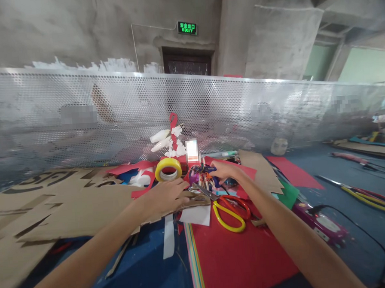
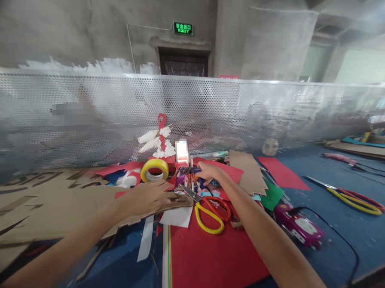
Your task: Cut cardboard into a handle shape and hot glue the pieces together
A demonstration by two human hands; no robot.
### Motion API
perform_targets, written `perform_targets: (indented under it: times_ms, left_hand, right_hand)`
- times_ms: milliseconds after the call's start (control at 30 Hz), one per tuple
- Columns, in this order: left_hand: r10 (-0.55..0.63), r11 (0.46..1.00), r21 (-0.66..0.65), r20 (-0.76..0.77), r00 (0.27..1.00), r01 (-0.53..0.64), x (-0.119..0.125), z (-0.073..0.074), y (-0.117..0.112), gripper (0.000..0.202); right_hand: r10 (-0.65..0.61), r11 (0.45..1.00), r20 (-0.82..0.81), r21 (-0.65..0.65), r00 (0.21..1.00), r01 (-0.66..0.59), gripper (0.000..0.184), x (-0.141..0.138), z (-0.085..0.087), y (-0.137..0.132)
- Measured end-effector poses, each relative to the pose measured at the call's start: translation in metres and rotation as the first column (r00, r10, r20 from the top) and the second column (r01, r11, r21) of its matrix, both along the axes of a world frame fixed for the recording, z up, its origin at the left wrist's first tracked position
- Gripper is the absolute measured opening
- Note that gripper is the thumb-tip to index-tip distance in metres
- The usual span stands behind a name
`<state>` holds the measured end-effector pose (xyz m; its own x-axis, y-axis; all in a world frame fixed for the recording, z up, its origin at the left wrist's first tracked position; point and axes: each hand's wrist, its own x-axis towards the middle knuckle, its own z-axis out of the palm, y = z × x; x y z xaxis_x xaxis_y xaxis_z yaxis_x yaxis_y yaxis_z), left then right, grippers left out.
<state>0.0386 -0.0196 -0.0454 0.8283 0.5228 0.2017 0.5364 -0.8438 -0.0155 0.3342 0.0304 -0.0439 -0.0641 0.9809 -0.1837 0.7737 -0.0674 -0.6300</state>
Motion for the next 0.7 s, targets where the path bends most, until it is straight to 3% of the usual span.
perform_targets:
  times_ms: [133, 233, 400, 700]
  left_hand:
    - [0.061, 0.979, 0.194, -0.022, 0.998, -0.056, 0.036, -0.011, 0.017, 0.05]
    - [0.151, 0.954, 0.27, -0.063, 0.987, -0.128, 0.055, -0.016, 0.027, 0.044]
    - [0.232, 0.948, 0.242, -0.082, 0.969, -0.206, 0.067, -0.015, 0.036, 0.035]
    - [0.162, 0.969, 0.209, -0.118, 0.98, -0.135, 0.066, -0.023, 0.04, 0.035]
  right_hand:
    - [0.005, 1.0, -0.031, -0.001, 1.0, -0.005, 0.031, -0.001, 0.0, 0.0]
    - [0.003, 1.0, -0.051, -0.009, 0.999, -0.003, 0.029, -0.001, 0.0, 0.0]
    - [-0.013, 1.0, -0.072, -0.027, 0.997, 0.011, 0.028, -0.001, 0.001, -0.002]
    - [-0.019, 0.998, -0.094, -0.065, 0.995, 0.013, 0.025, 0.003, -0.005, 0.0]
